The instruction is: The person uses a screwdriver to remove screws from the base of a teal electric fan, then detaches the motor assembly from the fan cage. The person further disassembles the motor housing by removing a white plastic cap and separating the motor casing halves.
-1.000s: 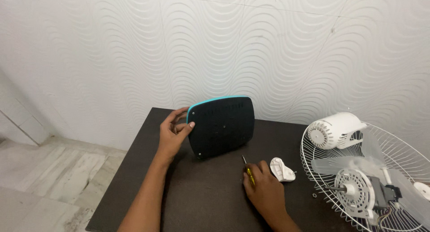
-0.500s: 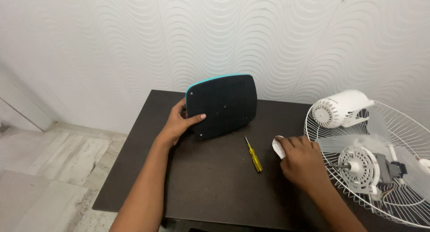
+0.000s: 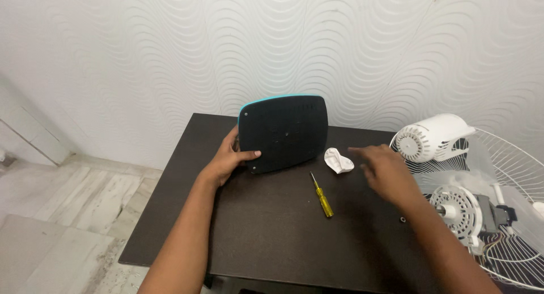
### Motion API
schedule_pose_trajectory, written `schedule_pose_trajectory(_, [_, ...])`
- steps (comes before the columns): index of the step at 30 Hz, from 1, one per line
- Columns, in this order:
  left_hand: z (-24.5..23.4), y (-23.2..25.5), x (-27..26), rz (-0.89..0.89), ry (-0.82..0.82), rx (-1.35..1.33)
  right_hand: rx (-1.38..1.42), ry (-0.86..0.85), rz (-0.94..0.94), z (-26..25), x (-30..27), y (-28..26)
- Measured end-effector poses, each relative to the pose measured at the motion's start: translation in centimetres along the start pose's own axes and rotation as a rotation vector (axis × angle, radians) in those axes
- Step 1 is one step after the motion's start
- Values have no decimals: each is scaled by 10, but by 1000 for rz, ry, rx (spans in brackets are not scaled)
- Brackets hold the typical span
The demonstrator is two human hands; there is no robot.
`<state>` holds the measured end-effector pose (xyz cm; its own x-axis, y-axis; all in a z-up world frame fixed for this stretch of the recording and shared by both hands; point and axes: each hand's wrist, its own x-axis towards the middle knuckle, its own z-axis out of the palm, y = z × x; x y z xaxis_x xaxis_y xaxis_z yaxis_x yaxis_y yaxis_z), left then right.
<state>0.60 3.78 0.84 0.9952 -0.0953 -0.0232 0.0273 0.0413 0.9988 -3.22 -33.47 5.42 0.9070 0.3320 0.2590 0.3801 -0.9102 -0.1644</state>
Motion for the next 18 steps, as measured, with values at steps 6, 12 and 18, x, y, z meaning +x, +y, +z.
schedule_pose_trajectory(6, [3,2,4,58,86,92,-281,-472,224,-21,-5,15])
schedule_pose_trajectory(12, [0,6,-2,128,128,-17,-495,-495,99,-11,-19,12])
schedule_pose_trajectory(18, [3,6,-1,91,195,37,-584,-322,-37,8,-31,15])
